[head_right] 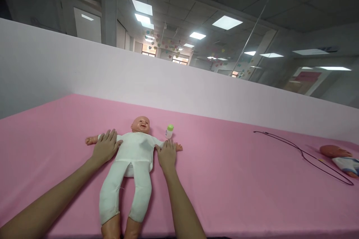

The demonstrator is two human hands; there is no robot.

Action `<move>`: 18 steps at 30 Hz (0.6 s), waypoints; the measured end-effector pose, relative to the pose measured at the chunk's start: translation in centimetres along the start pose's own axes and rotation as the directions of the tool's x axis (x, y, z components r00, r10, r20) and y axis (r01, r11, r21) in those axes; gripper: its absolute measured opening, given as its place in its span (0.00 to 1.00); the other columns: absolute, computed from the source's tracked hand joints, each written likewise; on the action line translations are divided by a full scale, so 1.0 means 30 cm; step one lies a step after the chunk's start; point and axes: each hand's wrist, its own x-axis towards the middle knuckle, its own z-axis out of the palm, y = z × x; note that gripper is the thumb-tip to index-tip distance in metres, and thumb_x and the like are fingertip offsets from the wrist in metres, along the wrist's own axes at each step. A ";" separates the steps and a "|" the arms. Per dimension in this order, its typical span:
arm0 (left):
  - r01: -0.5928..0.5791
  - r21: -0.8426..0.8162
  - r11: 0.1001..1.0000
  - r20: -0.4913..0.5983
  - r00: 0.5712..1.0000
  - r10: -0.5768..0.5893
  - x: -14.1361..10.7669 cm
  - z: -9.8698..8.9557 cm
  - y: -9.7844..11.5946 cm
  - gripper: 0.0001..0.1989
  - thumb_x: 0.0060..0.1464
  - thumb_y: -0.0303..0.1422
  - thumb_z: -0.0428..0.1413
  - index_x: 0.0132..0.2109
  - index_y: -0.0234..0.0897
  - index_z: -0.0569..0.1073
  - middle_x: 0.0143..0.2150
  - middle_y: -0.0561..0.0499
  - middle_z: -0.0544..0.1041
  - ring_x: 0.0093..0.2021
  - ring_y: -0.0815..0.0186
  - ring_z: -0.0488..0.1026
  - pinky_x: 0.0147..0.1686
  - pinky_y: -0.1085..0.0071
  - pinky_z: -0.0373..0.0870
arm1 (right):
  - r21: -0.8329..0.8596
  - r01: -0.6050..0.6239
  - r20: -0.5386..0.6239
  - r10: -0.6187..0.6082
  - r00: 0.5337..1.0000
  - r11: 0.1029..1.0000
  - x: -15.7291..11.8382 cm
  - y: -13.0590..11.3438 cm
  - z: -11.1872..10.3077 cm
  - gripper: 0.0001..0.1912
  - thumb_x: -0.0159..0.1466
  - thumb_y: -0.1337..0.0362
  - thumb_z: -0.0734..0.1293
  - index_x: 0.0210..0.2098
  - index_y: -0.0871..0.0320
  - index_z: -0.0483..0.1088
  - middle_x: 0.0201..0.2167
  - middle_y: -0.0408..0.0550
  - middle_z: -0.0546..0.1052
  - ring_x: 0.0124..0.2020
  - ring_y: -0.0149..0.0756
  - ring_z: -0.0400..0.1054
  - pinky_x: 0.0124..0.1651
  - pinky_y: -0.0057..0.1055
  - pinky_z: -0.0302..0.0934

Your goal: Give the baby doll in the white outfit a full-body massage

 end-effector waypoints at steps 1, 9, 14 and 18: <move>-0.006 -0.029 1.000 -0.024 1.000 0.005 0.004 -0.012 0.006 0.37 0.71 0.48 0.38 0.70 0.22 0.67 0.73 0.26 0.63 0.77 0.38 0.52 0.72 0.40 0.49 | 0.053 0.014 -0.016 -0.013 1.000 0.998 0.000 0.000 -0.002 0.39 0.74 0.45 0.59 0.68 0.74 0.66 0.70 0.77 0.65 0.75 0.66 0.52 0.76 0.63 0.37; -0.074 -0.439 0.896 0.242 0.950 0.197 -0.004 -0.016 0.061 0.37 0.73 0.51 0.37 0.78 0.32 0.55 0.79 0.40 0.53 0.79 0.54 0.51 0.76 0.53 0.50 | 0.477 0.136 0.170 -0.243 0.955 0.869 -0.025 -0.093 0.004 0.39 0.76 0.41 0.53 0.75 0.60 0.58 0.75 0.59 0.61 0.76 0.49 0.54 0.77 0.52 0.48; -0.064 -0.246 0.967 0.227 0.966 0.122 -0.010 0.008 0.024 0.37 0.72 0.50 0.38 0.74 0.28 0.62 0.76 0.35 0.60 0.77 0.47 0.55 0.75 0.46 0.48 | 0.315 0.162 0.142 -0.215 0.966 0.935 -0.017 -0.071 0.001 0.30 0.78 0.50 0.52 0.69 0.63 0.65 0.70 0.62 0.69 0.72 0.52 0.61 0.75 0.54 0.50; -0.065 0.029 0.997 0.123 0.991 0.061 -0.006 -0.009 -0.011 0.36 0.71 0.48 0.40 0.69 0.25 0.69 0.73 0.29 0.65 0.75 0.40 0.58 0.73 0.42 0.48 | 0.065 0.162 0.080 -0.167 0.983 0.985 -0.004 -0.018 -0.008 0.25 0.78 0.53 0.54 0.57 0.64 0.72 0.59 0.66 0.77 0.64 0.57 0.68 0.70 0.56 0.54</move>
